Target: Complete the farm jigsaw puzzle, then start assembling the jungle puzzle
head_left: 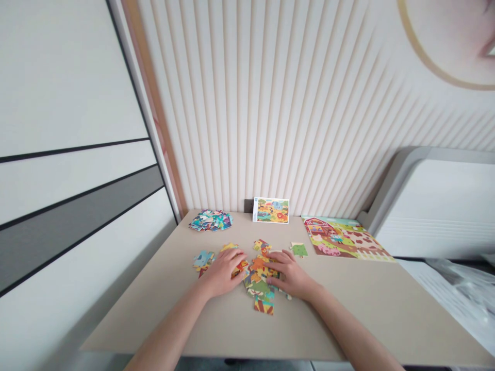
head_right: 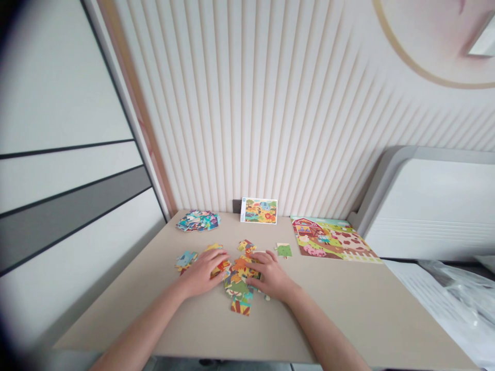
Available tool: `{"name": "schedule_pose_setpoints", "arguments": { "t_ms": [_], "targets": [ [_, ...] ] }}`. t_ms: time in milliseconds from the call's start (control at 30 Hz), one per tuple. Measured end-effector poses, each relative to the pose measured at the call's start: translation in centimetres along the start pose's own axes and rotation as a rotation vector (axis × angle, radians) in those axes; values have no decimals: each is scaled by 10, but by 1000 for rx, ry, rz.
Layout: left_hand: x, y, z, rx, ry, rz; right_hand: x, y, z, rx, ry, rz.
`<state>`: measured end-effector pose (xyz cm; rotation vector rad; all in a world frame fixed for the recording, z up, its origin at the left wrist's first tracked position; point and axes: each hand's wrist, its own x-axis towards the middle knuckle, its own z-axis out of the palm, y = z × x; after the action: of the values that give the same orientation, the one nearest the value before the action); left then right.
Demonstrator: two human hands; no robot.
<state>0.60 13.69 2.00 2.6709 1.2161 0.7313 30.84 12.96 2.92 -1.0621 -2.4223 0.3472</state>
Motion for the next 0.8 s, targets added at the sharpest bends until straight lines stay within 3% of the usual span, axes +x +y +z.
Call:
{"name": "schedule_pose_setpoints", "arguments": {
  "t_ms": [200, 433, 667, 800],
  "targets": [
    [0, 2, 2, -12, 19, 7, 5, -11, 4, 56, 53, -46],
    [0, 3, 0, -21, -1, -22, -4, 3, 2, 97, 47, 86],
    [-1, -2, 3, -46, 13, -16, -8, 4, 1, 68, 40, 117],
    [-2, -3, 3, -59, 5, -30, -8, 9, -1, 98, 107, 131]
  ]
}}
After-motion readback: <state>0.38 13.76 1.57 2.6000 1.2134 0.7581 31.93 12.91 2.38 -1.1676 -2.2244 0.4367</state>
